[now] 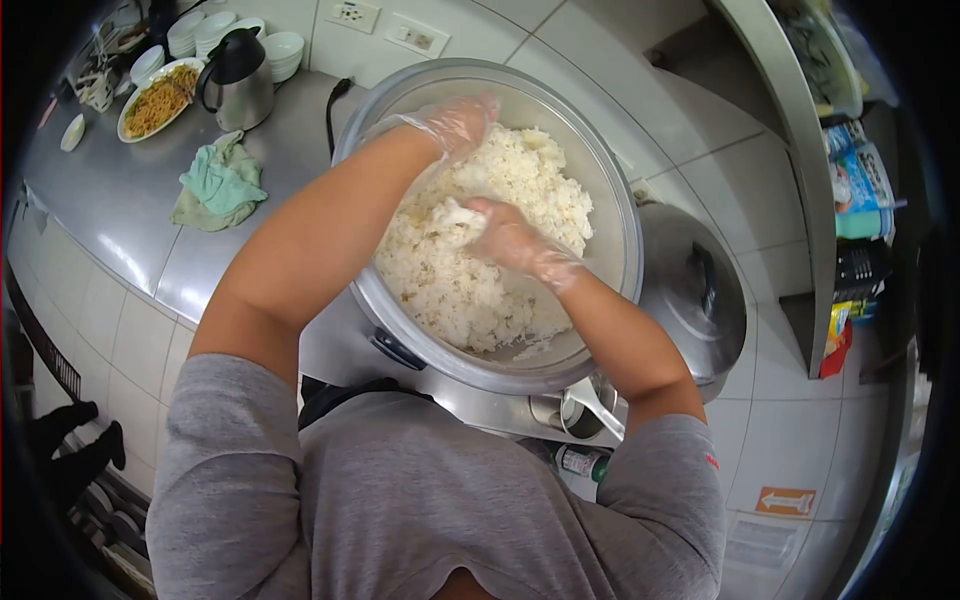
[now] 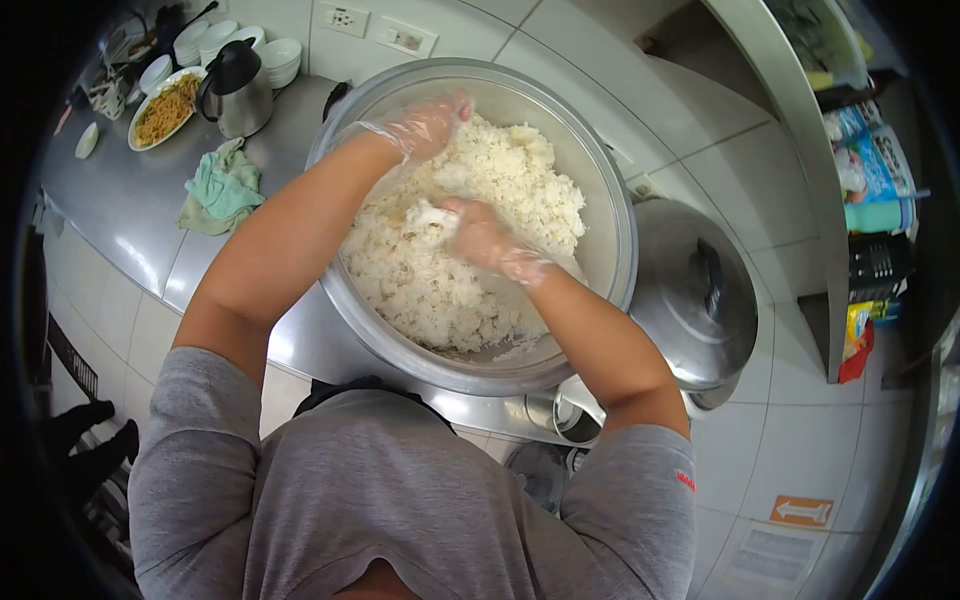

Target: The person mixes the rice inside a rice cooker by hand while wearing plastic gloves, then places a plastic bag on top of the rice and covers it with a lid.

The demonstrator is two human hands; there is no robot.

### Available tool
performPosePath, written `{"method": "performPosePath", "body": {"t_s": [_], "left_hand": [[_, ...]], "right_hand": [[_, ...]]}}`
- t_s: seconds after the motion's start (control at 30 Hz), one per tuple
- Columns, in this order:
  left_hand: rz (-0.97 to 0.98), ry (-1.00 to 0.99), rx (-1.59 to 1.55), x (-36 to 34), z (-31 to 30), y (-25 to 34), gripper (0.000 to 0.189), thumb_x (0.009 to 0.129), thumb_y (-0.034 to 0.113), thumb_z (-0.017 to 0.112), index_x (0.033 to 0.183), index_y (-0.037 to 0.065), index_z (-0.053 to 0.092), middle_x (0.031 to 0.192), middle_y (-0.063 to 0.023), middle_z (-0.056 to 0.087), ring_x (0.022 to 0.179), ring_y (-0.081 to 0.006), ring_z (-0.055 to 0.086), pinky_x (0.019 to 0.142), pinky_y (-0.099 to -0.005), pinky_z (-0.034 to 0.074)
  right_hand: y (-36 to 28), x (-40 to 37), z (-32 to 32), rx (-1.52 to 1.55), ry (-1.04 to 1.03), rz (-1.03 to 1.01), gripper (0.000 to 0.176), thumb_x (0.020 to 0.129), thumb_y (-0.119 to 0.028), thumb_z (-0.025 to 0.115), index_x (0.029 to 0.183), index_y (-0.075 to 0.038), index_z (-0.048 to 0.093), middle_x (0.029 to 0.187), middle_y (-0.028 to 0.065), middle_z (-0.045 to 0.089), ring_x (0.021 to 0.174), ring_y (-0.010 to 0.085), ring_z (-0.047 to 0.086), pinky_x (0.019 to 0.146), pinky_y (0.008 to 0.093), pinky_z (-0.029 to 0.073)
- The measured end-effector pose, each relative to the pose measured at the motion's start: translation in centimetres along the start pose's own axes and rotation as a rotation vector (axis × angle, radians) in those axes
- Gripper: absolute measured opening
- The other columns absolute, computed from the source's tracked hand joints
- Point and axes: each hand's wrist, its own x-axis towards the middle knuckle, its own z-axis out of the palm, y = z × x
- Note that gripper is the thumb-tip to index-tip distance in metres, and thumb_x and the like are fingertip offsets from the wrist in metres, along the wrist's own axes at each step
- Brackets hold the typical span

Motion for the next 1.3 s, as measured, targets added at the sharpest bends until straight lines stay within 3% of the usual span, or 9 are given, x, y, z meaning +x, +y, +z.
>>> {"method": "performPosePath", "body": {"t_s": [0.3,0.47,0.57,0.7,0.77,0.9,1.0,1.2,1.3], "left_hand": [[0.133,-0.4,0.277,-0.9,-1.0,1.0,0.035,0.078,0.006,0.053,0.112,0.012,0.057,0.108,-0.0141,0.061,0.104,-0.0314,0.058,0.09,-0.0382,0.045],[0.105,-0.2,0.07,-0.5,-1.3,0.2,0.042,0.079,0.01,0.054,0.121,0.013,0.054,0.122,-0.0178,0.052,0.118,-0.0333,0.049,0.099,-0.0401,0.039],[0.09,-0.115,0.052,0.1,-1.5,-0.1,0.041,0.08,0.013,0.053,0.121,0.013,0.054,0.128,-0.0201,0.046,0.121,-0.0357,0.044,0.101,-0.0427,0.037],[0.144,0.006,0.026,1.0,-1.0,-0.9,0.04,0.08,0.014,0.052,0.12,0.012,0.053,0.127,-0.0207,0.047,0.119,-0.036,0.046,0.101,-0.0436,0.037],[0.134,0.025,0.113,1.8,-1.7,-0.4,0.04,0.08,0.013,0.052,0.12,0.011,0.054,0.125,-0.0202,0.05,0.118,-0.0354,0.047,0.101,-0.0433,0.038],[0.212,0.196,0.08,1.8,0.0,-1.0,0.039,0.08,0.014,0.052,0.119,0.012,0.055,0.118,-0.0189,0.056,0.113,-0.0338,0.051,0.1,-0.0423,0.039],[0.171,0.15,0.076,1.0,-0.8,-1.3,0.036,0.081,0.015,0.052,0.116,0.013,0.057,0.118,-0.0187,0.056,0.114,-0.0334,0.051,0.1,-0.0419,0.039],[0.097,0.071,0.124,0.5,-1.1,-1.8,0.034,0.081,0.013,0.051,0.115,0.013,0.057,0.119,-0.0158,0.056,0.111,-0.0317,0.054,0.096,-0.0409,0.043],[0.035,0.026,0.171,0.7,-1.3,-1.5,0.034,0.081,0.012,0.05,0.115,0.013,0.058,0.119,-0.0145,0.057,0.109,-0.0307,0.056,0.094,-0.0403,0.045]], "right_hand": [[-1.2,-1.4,-7.3,0.147,0.189,0.239,0.057,0.073,-0.019,0.079,0.12,0.003,0.055,0.108,0.0131,0.066,0.094,0.0207,0.064,0.085,0.0286,0.05],[-2.1,-0.2,-9.9,-0.1,-0.284,0.079,0.089,0.069,-0.049,0.078,0.136,-0.003,0.042,0.132,0.0182,0.05,0.124,0.0325,0.045,0.102,0.0437,0.036],[1.7,5.0,-14.1,0.147,-0.056,0.362,0.089,0.071,-0.052,0.074,0.138,-0.006,0.04,0.138,0.017,0.045,0.128,0.0337,0.04,0.103,0.0483,0.035],[6.8,11.5,-11.2,0.306,0.039,0.256,0.082,0.075,-0.053,0.07,0.137,-0.006,0.042,0.137,0.0155,0.046,0.126,0.0298,0.043,0.1,0.0447,0.038],[7.0,15.3,-7.9,-0.166,-0.001,-0.036,0.059,0.083,-0.043,0.061,0.125,-0.003,0.055,0.135,0.0187,0.047,0.121,0.0318,0.049,0.102,0.0414,0.038],[-2.0,10.7,-3.3,-0.602,-0.293,0.009,0.035,0.076,-0.021,0.062,0.104,0.0,0.064,0.11,0.0207,0.062,0.108,0.0303,0.058,0.093,0.0361,0.045],[-3.5,6.3,0.5,-0.702,-0.079,-0.022,0.045,0.075,-0.009,0.062,0.12,-0.009,0.059,0.111,0.0196,0.061,0.111,0.0297,0.056,0.093,0.0354,0.046],[0.3,2.6,1.2,-0.446,0.12,-0.336,0.038,0.079,-0.001,0.059,0.114,-0.017,0.059,0.101,0.0161,0.064,0.098,0.0255,0.061,0.087,0.032,0.051],[-0.9,1.1,-1.8,0.039,-0.035,0.05,0.034,0.081,-0.014,0.069,0.113,-0.015,0.057,0.092,0.0079,0.063,0.08,0.017,0.061,0.077,0.0301,0.053]]}}
